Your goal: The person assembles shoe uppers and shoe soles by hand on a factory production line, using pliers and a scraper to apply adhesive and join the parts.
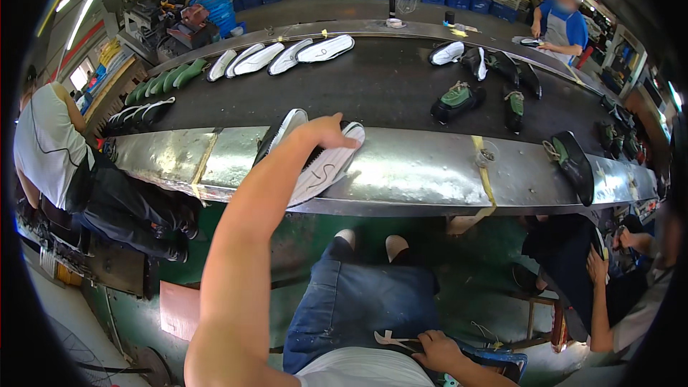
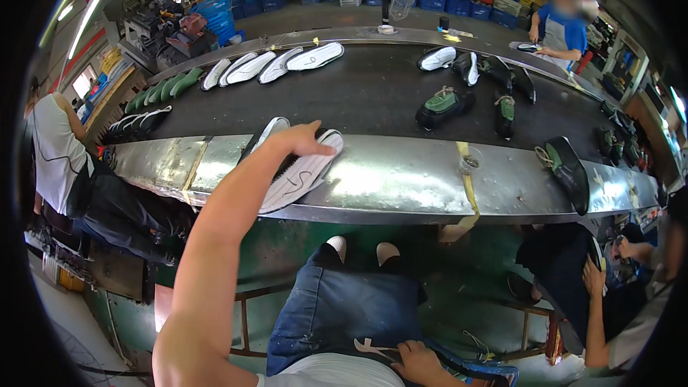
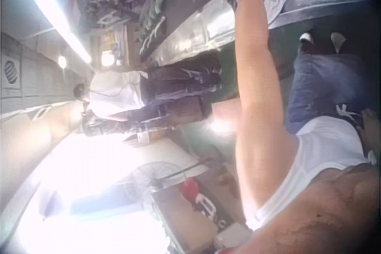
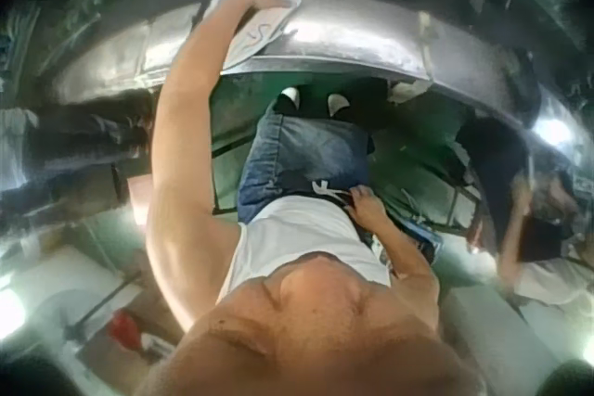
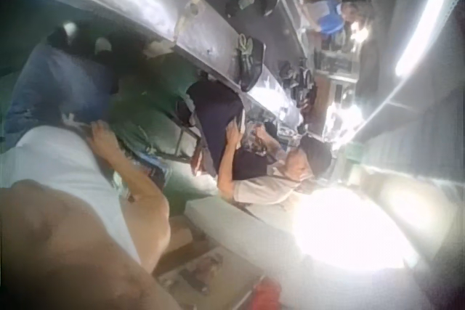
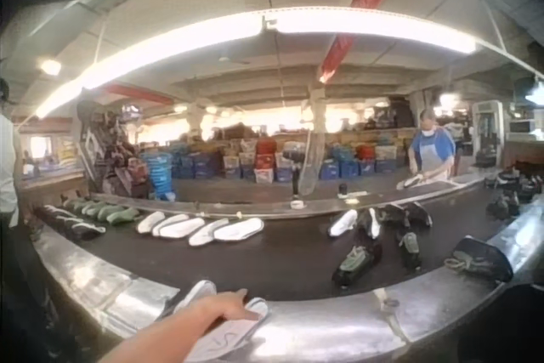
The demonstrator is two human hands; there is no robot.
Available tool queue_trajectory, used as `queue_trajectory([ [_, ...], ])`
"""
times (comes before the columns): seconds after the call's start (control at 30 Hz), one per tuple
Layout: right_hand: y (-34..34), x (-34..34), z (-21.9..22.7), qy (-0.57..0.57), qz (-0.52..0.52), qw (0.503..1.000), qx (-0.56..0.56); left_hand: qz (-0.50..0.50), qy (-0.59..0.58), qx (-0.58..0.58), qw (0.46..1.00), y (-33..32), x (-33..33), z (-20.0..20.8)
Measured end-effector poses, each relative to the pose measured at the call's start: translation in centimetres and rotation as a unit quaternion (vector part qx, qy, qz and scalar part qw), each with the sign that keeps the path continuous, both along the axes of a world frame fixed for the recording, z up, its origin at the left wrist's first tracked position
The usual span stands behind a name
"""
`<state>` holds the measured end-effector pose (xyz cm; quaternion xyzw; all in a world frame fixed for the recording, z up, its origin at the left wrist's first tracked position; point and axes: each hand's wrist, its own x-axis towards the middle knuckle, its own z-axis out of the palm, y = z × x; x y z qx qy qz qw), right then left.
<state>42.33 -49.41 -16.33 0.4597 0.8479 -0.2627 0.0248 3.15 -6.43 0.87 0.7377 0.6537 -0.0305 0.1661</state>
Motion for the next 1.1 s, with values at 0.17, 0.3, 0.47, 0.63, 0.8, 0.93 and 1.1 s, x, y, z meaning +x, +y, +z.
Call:
queue_trajectory([
  [0.17, -0.6, 0.2, -0.4, 0.009, -0.1, 0.989, -0.106, 0.003, -0.067, 0.031, 0.997, 2.3, -1.5, -4.0],
  [0.3, -0.7, 4.0, -2.8, 0.211, -0.253, 0.847, -0.417, 0.002, -0.305, 0.062, 0.95, -5.3, 0.9, -0.1],
  [0.47, 1.4, 3.6, -0.8, 0.504, -0.253, 0.646, -0.514, -0.012, -0.601, 0.101, 0.793, -21.3, 3.5, -4.7],
  [0.63, 4.8, -1.7, 5.1, 0.32, -0.267, 0.837, -0.354, 0.081, -0.713, 0.019, 0.696, -30.3, 7.3, -15.7],
  [0.8, 6.6, -4.6, 4.8, 0.301, -0.142, 0.898, -0.288, 0.096, -0.716, -0.055, 0.69, -32.0, 7.7, -19.9],
  [0.93, 7.7, -6.2, 3.3, 0.355, -0.14, 0.827, -0.412, 0.084, -0.678, -0.072, 0.727, -32.1, 6.4, -18.9],
  [1.1, 10.1, -7.3, 5.1, 0.372, -0.184, 0.744, -0.524, 0.075, -0.609, -0.054, 0.787, -31.6, 5.6, -18.1],
])
